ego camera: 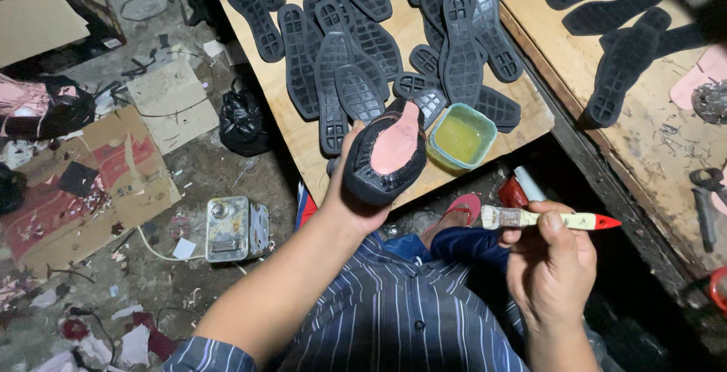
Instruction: The person holds a shoe in one hand and uses a brush to spread yellow adhesive from a small container over the sole edge and bottom of the shoe, repeatedly dipping the brush and rotating the shoe to coat the surface.
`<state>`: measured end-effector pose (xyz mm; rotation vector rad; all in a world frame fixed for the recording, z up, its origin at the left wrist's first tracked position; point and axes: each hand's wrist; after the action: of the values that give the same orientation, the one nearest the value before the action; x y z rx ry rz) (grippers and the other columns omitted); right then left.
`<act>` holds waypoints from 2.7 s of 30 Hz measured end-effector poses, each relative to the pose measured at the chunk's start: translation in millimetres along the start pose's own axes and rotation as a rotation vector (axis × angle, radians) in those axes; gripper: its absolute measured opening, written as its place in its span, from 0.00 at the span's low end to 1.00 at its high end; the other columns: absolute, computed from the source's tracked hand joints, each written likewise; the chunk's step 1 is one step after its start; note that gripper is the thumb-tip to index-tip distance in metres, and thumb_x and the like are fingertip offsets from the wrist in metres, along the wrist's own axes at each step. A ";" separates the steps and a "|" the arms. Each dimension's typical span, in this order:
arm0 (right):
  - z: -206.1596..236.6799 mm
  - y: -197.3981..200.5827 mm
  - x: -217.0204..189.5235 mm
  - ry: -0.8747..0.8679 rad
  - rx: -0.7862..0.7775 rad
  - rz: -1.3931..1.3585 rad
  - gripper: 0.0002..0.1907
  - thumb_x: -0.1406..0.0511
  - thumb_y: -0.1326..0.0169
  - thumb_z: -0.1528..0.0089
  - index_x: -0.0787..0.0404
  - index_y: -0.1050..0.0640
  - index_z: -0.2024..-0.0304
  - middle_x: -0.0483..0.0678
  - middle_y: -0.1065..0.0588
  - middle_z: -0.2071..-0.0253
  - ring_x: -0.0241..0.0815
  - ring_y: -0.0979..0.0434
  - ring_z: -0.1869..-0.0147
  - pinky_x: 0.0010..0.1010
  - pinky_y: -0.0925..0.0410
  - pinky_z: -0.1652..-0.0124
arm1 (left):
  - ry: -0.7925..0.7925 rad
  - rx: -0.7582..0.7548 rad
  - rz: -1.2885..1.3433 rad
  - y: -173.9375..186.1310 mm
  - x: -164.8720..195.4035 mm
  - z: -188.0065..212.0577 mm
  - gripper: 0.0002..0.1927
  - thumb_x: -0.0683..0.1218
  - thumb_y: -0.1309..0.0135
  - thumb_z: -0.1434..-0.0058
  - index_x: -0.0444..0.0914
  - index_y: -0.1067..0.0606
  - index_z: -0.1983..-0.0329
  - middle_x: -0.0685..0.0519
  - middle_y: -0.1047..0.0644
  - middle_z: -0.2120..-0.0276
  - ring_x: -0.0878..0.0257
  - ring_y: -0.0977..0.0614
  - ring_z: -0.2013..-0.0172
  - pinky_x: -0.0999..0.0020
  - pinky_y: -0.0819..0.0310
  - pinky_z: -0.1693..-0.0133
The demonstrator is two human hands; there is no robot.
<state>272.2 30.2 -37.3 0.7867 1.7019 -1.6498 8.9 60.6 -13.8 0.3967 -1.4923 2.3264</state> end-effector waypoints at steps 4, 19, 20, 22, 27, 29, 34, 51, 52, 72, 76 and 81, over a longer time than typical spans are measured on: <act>9.2 -2.4 -3.3 0.002 -0.006 0.002 0.11 0.65 0.46 0.27 0.69 0.23 0.50 0.56 0.23 0.62 0.46 0.22 0.62 0.37 0.28 0.59 | 0.044 -0.027 0.066 -0.3 -5.3 7.4 0.27 0.63 0.63 0.28 0.40 0.25 0.45 0.52 0.20 0.51 0.61 0.19 0.50 0.66 0.26 0.44; 22.2 7.2 -3.1 0.018 0.021 0.006 0.11 0.65 0.44 0.29 0.69 0.23 0.51 0.55 0.22 0.62 0.45 0.22 0.63 0.36 0.28 0.59 | 0.035 0.148 -0.162 -4.4 -15.7 24.6 0.28 0.66 0.58 0.33 0.41 0.25 0.46 0.50 0.20 0.53 0.60 0.19 0.52 0.62 0.23 0.50; 21.1 6.8 -3.4 0.019 0.027 0.012 0.11 0.65 0.44 0.29 0.68 0.23 0.51 0.55 0.22 0.62 0.45 0.21 0.63 0.36 0.27 0.59 | 0.032 0.125 -0.159 -3.6 -16.5 21.7 0.28 0.65 0.58 0.32 0.41 0.25 0.45 0.50 0.20 0.53 0.60 0.19 0.53 0.62 0.23 0.50; 17.9 3.8 -2.4 0.031 0.028 0.008 0.11 0.65 0.45 0.29 0.68 0.23 0.50 0.55 0.22 0.62 0.45 0.21 0.62 0.36 0.27 0.59 | 0.026 0.078 -0.150 0.7 -15.9 16.8 0.28 0.64 0.58 0.31 0.41 0.25 0.43 0.51 0.20 0.54 0.60 0.19 0.53 0.62 0.23 0.49; -3.6 1.3 -5.0 0.054 0.107 0.103 0.09 0.67 0.46 0.30 0.67 0.24 0.49 0.52 0.23 0.61 0.42 0.21 0.61 0.32 0.27 0.60 | 0.082 -0.247 -0.031 23.2 -3.3 16.4 0.30 0.61 0.60 0.28 0.33 0.28 0.40 0.44 0.20 0.53 0.51 0.17 0.55 0.60 0.21 0.51; -20.2 4.6 -2.1 0.039 0.148 0.164 0.10 0.68 0.46 0.31 0.66 0.24 0.49 0.51 0.23 0.61 0.40 0.21 0.62 0.30 0.27 0.62 | 0.122 -0.358 0.047 36.4 4.8 18.0 0.33 0.62 0.60 0.28 0.29 0.29 0.39 0.39 0.21 0.53 0.44 0.17 0.56 0.56 0.20 0.53; -84.9 23.6 17.7 -0.110 0.286 0.224 0.06 0.64 0.45 0.33 0.58 0.24 0.54 0.46 0.24 0.67 0.37 0.23 0.68 0.28 0.29 0.68 | 0.236 -0.513 0.115 78.6 24.8 24.8 0.41 0.63 0.55 0.33 0.22 0.36 0.35 0.25 0.24 0.49 0.31 0.18 0.59 0.47 0.17 0.64; -161.5 14.3 56.7 -0.477 0.222 0.173 0.12 0.59 0.43 0.33 0.61 0.22 0.58 0.47 0.22 0.67 0.36 0.24 0.69 0.24 0.30 0.73 | 0.508 -0.444 0.269 122.5 26.2 49.7 0.44 0.64 0.57 0.39 0.24 0.39 0.34 0.20 0.28 0.52 0.21 0.20 0.60 0.35 0.19 0.63; -160.1 15.6 55.6 -0.483 0.223 0.166 0.12 0.58 0.44 0.33 0.61 0.22 0.58 0.47 0.22 0.67 0.36 0.23 0.69 0.24 0.29 0.72 | 0.503 -0.450 0.301 121.4 24.3 51.5 0.43 0.63 0.57 0.39 0.25 0.38 0.32 0.21 0.28 0.51 0.21 0.21 0.59 0.34 0.19 0.62; -76.2 9.0 35.0 -0.347 -0.690 0.381 0.50 0.73 0.35 0.50 0.62 0.41 0.27 0.47 0.30 0.37 0.35 0.29 0.43 0.26 0.35 0.45 | 0.647 -0.451 0.410 93.0 10.4 39.6 0.47 0.71 0.62 0.28 0.27 0.47 0.27 0.16 0.31 0.49 0.20 0.21 0.56 0.37 0.18 0.60; -61.5 -7.2 24.5 -0.506 -0.583 0.246 0.54 0.72 0.30 0.51 0.65 0.38 0.23 0.52 0.25 0.45 0.42 0.27 0.55 0.32 0.32 0.59 | 0.606 -0.391 0.280 71.3 16.8 46.4 0.45 0.69 0.62 0.28 0.28 0.45 0.26 0.18 0.30 0.51 0.22 0.20 0.59 0.38 0.18 0.59; -50.1 -32.9 27.5 -0.246 -0.392 0.121 0.43 0.68 0.33 0.48 0.68 0.35 0.32 0.51 0.26 0.41 0.42 0.24 0.37 0.33 0.30 0.37 | 0.302 -0.544 0.084 57.7 21.5 48.7 0.48 0.70 0.60 0.33 0.21 0.41 0.32 0.24 0.25 0.54 0.38 0.16 0.63 0.53 0.16 0.63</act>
<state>227.6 78.7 -37.7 0.4663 1.6894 -1.2206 -33.1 -3.1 -32.2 -0.1557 -1.9086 1.8203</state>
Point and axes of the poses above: each hand's wrist, its own z-axis away from the middle knuckle, its own y-axis out of the back of the hand, x = y × z
